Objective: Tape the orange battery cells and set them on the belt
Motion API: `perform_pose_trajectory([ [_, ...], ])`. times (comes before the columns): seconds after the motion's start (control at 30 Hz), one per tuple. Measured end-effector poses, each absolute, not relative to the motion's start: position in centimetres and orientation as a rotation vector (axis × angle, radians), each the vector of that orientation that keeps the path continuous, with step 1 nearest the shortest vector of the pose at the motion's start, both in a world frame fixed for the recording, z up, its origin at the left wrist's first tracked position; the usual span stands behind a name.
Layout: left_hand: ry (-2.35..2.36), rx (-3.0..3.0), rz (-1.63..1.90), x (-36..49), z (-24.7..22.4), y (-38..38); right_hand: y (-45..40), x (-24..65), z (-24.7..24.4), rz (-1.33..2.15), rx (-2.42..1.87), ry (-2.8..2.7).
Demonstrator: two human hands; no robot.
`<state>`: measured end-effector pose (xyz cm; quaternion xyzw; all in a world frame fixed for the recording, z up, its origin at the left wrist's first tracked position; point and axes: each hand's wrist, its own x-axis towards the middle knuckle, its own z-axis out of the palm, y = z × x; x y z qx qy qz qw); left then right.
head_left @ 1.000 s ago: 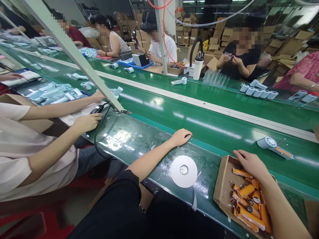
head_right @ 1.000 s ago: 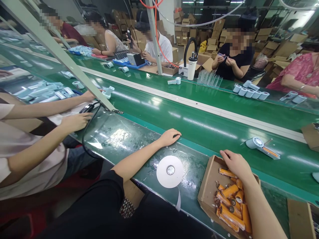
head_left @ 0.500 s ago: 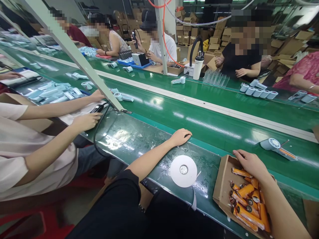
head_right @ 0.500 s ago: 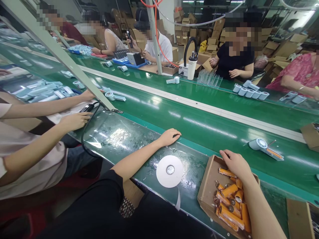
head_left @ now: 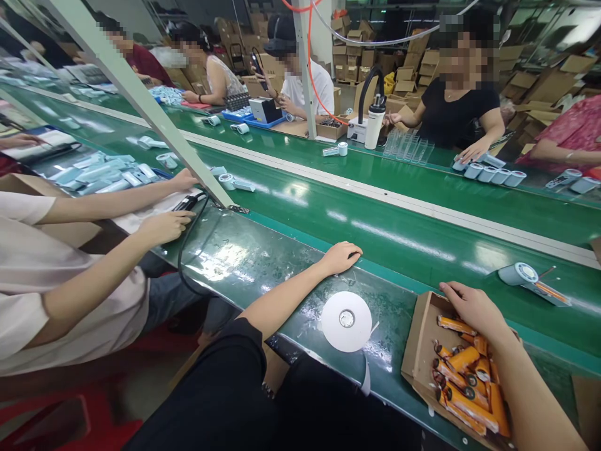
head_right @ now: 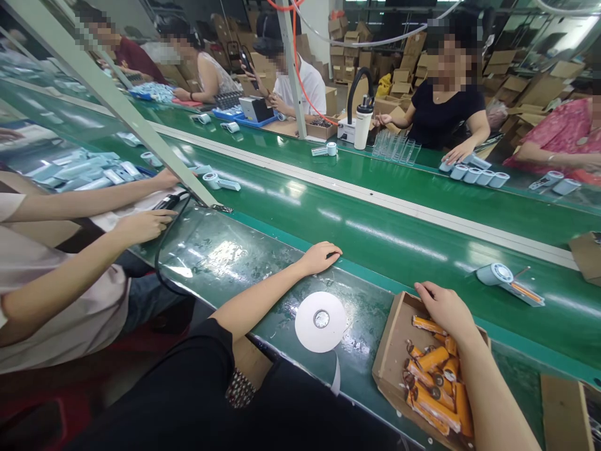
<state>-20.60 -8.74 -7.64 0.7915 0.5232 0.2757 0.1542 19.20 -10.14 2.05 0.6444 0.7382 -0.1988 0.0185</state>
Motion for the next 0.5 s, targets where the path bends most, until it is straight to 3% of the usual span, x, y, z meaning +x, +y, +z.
perform_pose_trajectory([
  [0.5,1.503,2.265,0.787,-20.61,-7.43,-8.81,-10.27,18.93,2.37,-0.615,2.01,2.267],
])
